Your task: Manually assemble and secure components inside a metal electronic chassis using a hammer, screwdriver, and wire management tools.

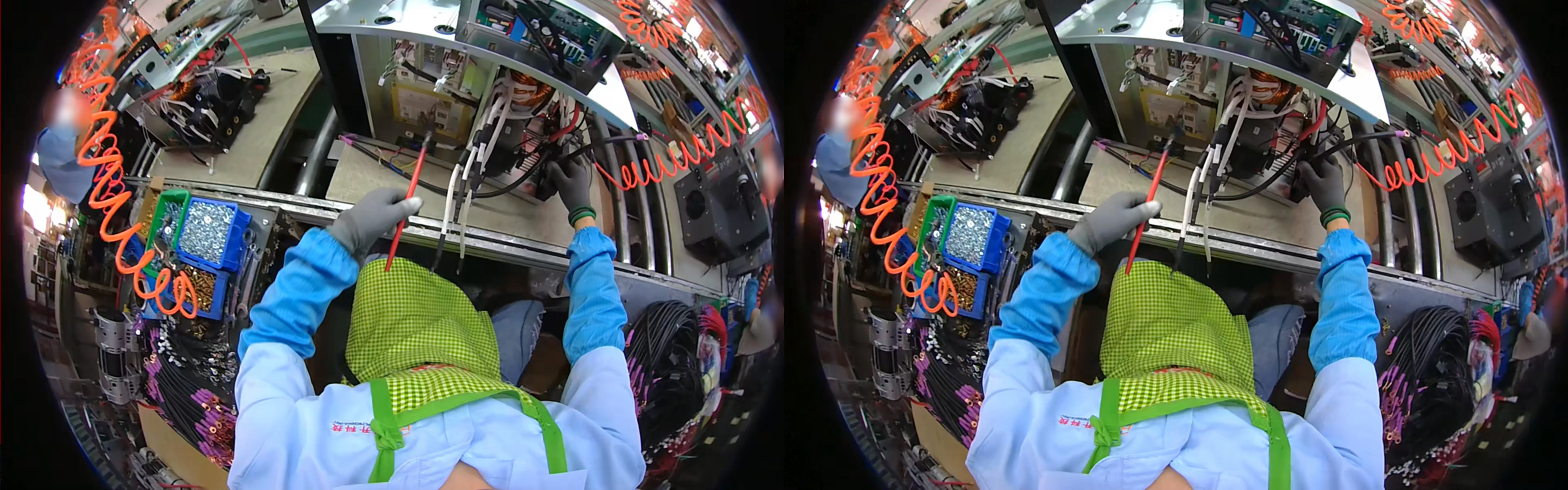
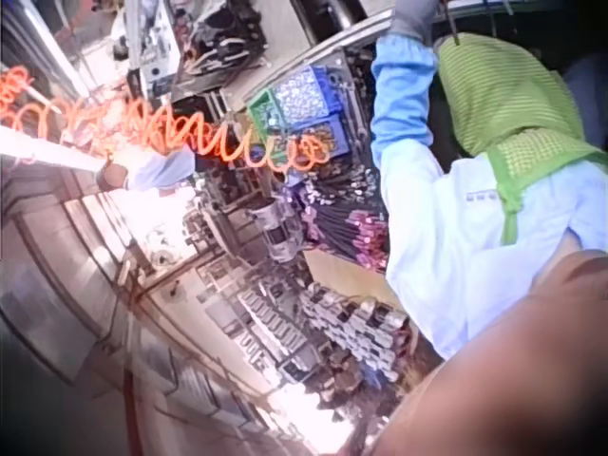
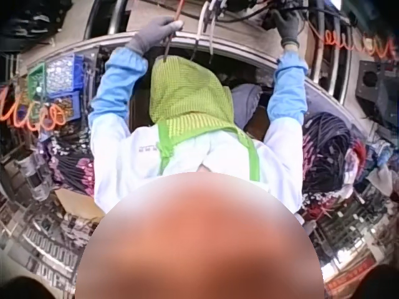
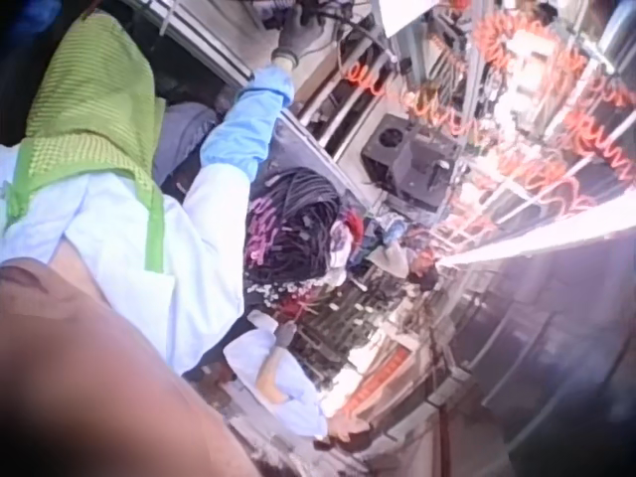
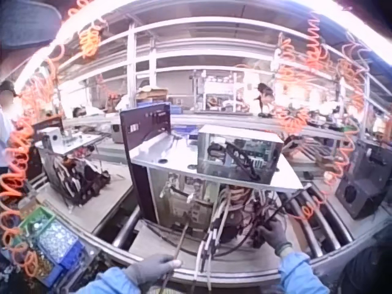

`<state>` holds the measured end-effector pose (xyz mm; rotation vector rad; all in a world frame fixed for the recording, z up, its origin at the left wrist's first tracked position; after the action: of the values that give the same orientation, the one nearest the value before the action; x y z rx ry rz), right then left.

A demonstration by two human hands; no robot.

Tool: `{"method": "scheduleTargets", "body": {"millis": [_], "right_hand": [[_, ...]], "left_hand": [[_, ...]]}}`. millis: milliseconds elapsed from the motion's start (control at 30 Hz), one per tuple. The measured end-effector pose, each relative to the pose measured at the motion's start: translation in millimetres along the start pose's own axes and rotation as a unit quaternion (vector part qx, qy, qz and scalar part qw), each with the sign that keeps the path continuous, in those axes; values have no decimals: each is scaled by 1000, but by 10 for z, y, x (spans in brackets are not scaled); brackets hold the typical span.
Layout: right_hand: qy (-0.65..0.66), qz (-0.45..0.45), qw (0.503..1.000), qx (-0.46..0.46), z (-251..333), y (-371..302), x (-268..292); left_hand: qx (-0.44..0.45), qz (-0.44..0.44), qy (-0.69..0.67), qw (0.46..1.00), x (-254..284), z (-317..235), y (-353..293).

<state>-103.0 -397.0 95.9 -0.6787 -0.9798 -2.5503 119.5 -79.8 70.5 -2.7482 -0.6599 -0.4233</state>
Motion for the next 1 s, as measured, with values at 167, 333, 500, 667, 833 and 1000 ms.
{"method": "scheduleTargets", "body": {"millis": [167,333,500,667,833,1000], "right_hand": [[14,4,1000,-14,-82,12,-30],[42,-9,999,-30,-259,5,-78],[33,-24,999,29,-7,25,-52],[29,-22,999,12,-72,19,-51],[22,-14,1000,8,-101,19,-67],[6,-35,999,36,-112,23,-42]], "left_hand": [[-4,10,23,1000,-168,-25,529],[-9,-18,2,1000,-219,-112,693],[10,-19,-11,1000,-189,-183,748],[42,-22,15,999,-163,-306,769],[20,-26,32,999,-145,-342,835],[37,-28,-2,999,-134,-334,878]]}}
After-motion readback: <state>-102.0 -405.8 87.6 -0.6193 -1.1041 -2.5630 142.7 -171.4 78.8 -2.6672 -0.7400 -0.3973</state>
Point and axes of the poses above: each hand's wrist, its own y-axis towards the middle knuckle, its own x-axis out of the back of the hand, z = x × y, the point moved 8 cm from there along y, towards the middle knuckle, and after that the axes turned 11 degrees about -z, right-handed, at the moved point
